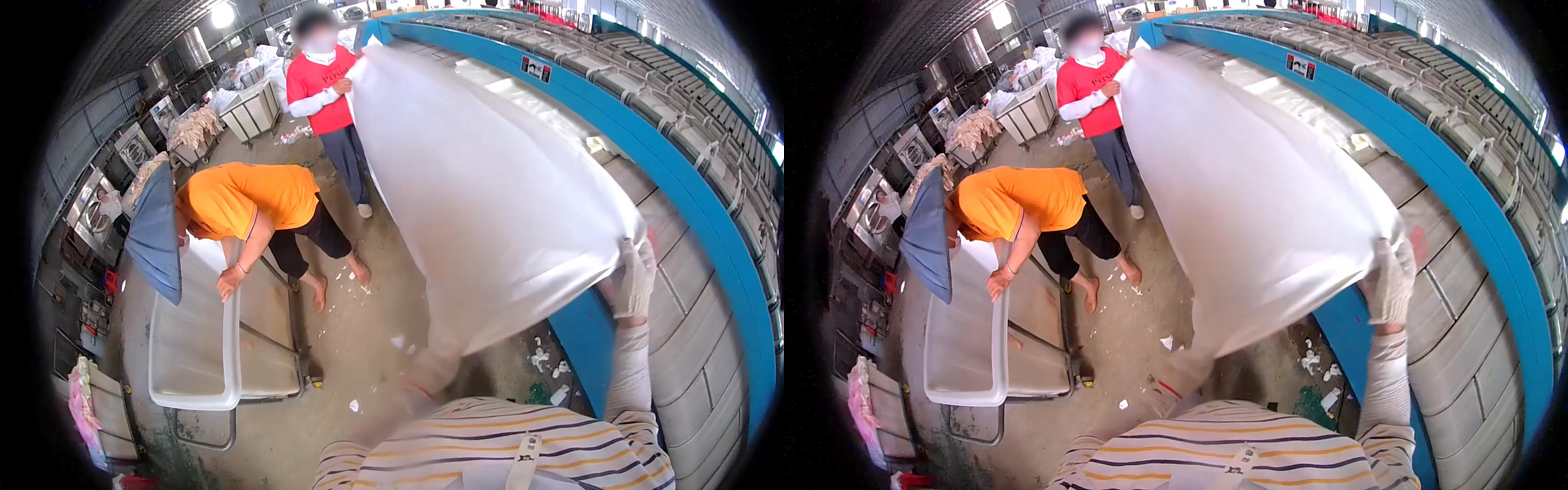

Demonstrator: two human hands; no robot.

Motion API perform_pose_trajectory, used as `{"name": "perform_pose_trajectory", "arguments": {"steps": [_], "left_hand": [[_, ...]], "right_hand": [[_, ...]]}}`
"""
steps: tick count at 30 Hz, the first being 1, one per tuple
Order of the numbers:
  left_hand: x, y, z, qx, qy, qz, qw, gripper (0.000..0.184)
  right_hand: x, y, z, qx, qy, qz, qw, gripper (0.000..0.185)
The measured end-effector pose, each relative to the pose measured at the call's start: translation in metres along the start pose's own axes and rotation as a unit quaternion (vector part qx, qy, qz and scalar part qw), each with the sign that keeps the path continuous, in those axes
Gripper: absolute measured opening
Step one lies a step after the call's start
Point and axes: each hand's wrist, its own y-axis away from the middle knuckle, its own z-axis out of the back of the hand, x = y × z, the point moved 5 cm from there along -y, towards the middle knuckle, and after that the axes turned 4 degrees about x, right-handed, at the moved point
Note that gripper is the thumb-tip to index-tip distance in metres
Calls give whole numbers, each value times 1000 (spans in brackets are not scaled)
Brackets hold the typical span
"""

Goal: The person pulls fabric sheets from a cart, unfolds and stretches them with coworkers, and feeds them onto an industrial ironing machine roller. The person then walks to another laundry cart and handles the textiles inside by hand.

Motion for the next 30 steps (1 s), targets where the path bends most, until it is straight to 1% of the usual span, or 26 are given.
{"name": "perform_pose_trajectory", "arguments": {"steps": [1, 2, 3, 4, 5, 6, 7, 10, 11, 13, 14, 16, 17, 18, 19, 22, 24, 25, 26, 28, 29, 30], "left_hand": [[-16, -4, 2, 6, -13, -27, 1000, 39], [-31, -8, 5, 10, -26, -54, 998, 39], [-40, -14, -1, 36, -6, -65, 997, 39], [-48, -19, -4, 63, 14, -77, 995, 38], [-61, -28, -1, 57, 21, -99, 993, 37], [-74, -42, 7, 51, 26, -121, 991, 36], [-87, -54, 10, 46, 32, -144, 988, 35], [-125, -85, -1, -52, 87, -301, 948, 36], [-135, -96, -24, -40, 71, -310, 947, 38], [-150, -112, -71, -12, 39, -332, 942, 40], [-160, -114, -62, 0, 72, -332, 940, 36], [-188, -121, -31, 26, 139, -331, 933, 28], [-197, -127, -38, 65, 131, -314, 938, 27], [-206, -132, -47, 104, 121, -296, 942, 27], [-211, -136, -54, 142, 109, -277, 944, 27], [-214, -122, -26, 263, 89, -296, 914, 36], [-191, -100, -51, 323, 110, -288, 895, 32], [-173, -85, -61, 349, 121, -275, 888, 30], [-148, -76, -61, 357, 143, -225, 895, 32], [-94, -52, -51, 355, 195, -114, 907, 36], [-62, -40, -50, 296, 206, -31, 932, 36], [-26, -23, -47, 238, 214, 49, 946, 38]], "right_hand": [[-15, -20, 41, -27, 96, -15, 995, 31], [-37, -42, 87, -55, 119, -39, 991, 31], [-53, -69, 128, -68, 228, -27, 971, 32], [-62, -89, 159, -82, 335, -15, 939, 34], [-61, -103, 178, -97, 456, 14, 885, 34], [-58, -115, 191, -112, 568, 43, 814, 33], [-55, -122, 200, -127, 669, 70, 729, 33], [-48, -141, 237, -175, 683, 73, 705, 35], [-33, -141, 226, -164, 716, 105, 671, 37], [7, -115, 149, -146, 774, 165, 593, 40], [-46, -96, 108, -203, 925, 42, 318, 45], [-101, -66, 103, -45, 953, 63, 292, 55], [-95, -48, 105, 150, 802, 205, 540, 60], [-75, -25, 63, 179, 836, 40, 517, 63], [-61, 0, 20, 203, 843, -125, 482, 66], [-55, -12, 58, 140, 894, -47, 423, 71], [-49, -37, 89, 104, 868, -40, 485, 69], [-44, -48, 103, 110, 848, -8, 519, 65], [-41, -64, 118, 120, 822, 29, 555, 61], [-43, -89, 151, 121, 791, 143, 582, 52], [-71, -124, 204, 127, 814, 171, 541, 55], [-69, -137, 213, 124, 819, 135, 543, 57]]}}
